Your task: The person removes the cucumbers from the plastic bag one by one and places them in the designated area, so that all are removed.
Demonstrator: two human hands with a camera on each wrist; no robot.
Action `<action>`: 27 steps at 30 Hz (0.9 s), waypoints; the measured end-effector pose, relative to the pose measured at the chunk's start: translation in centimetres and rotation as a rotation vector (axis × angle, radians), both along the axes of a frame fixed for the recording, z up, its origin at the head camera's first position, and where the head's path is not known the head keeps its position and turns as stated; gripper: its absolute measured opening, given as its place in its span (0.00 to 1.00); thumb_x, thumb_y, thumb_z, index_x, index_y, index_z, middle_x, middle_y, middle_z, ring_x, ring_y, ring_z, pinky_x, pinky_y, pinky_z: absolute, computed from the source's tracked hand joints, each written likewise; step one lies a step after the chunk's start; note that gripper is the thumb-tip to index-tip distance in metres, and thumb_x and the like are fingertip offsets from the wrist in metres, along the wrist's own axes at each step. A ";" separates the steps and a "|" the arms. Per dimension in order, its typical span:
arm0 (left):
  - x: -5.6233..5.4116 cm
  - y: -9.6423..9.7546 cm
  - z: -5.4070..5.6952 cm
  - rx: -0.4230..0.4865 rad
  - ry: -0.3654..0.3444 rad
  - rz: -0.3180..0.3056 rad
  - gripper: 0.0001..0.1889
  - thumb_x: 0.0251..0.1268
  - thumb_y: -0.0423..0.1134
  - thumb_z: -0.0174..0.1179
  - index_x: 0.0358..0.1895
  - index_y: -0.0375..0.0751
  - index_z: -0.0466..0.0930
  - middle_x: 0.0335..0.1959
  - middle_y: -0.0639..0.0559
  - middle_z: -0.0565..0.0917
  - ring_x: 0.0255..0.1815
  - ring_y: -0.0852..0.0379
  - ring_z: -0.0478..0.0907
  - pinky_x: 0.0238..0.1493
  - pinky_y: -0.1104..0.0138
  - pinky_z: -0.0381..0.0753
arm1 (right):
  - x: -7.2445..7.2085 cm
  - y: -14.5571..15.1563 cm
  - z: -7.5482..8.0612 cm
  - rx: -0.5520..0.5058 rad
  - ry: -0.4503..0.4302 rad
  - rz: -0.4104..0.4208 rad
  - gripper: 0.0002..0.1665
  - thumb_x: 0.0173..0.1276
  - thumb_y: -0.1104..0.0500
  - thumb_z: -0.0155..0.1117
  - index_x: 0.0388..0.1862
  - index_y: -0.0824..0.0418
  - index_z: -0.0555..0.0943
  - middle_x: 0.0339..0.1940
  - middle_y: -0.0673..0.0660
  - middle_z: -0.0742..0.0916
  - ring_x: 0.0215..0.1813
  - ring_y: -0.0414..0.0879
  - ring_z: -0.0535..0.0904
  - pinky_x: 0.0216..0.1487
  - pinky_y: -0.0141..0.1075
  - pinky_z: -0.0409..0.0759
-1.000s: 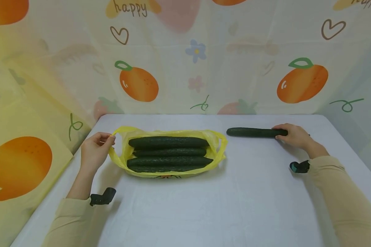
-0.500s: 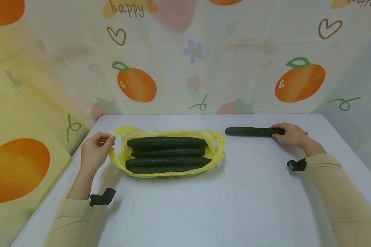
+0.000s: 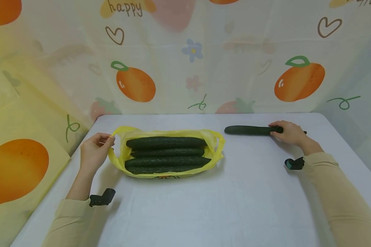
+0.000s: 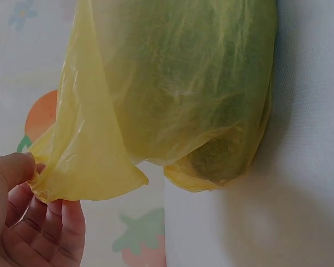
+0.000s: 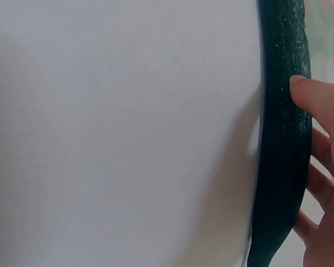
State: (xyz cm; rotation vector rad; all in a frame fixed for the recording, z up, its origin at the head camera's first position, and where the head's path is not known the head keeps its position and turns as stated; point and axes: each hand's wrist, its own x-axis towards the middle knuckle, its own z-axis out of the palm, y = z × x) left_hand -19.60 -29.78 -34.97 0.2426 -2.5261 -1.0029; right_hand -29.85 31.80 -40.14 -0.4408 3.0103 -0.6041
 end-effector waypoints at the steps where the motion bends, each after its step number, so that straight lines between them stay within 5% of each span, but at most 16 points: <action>1: 0.0 0.0 0.0 -0.001 0.002 0.000 0.15 0.62 0.49 0.57 0.35 0.40 0.81 0.18 0.73 0.75 0.22 0.72 0.73 0.20 0.77 0.72 | 0.1 -0.1 0.1 -0.004 -0.006 -0.004 0.24 0.65 0.57 0.57 0.57 0.66 0.72 0.58 0.72 0.73 0.61 0.68 0.65 0.59 0.63 0.60; 11: 0.1 -0.1 0.1 -0.001 -0.006 -0.004 0.15 0.62 0.50 0.57 0.36 0.40 0.81 0.18 0.73 0.75 0.22 0.73 0.73 0.20 0.77 0.72 | 0.8 -0.5 0.8 -0.073 0.019 -0.038 0.22 0.66 0.59 0.55 0.57 0.66 0.72 0.59 0.71 0.73 0.61 0.66 0.65 0.60 0.61 0.62; 27: 0.2 -0.2 0.2 0.015 -0.011 -0.020 0.16 0.62 0.51 0.57 0.37 0.40 0.81 0.19 0.75 0.76 0.23 0.73 0.73 0.21 0.77 0.72 | 1.8 -2.3 2.2 -0.149 0.304 -0.011 0.15 0.64 0.62 0.58 0.49 0.65 0.78 0.46 0.65 0.83 0.48 0.60 0.76 0.49 0.55 0.73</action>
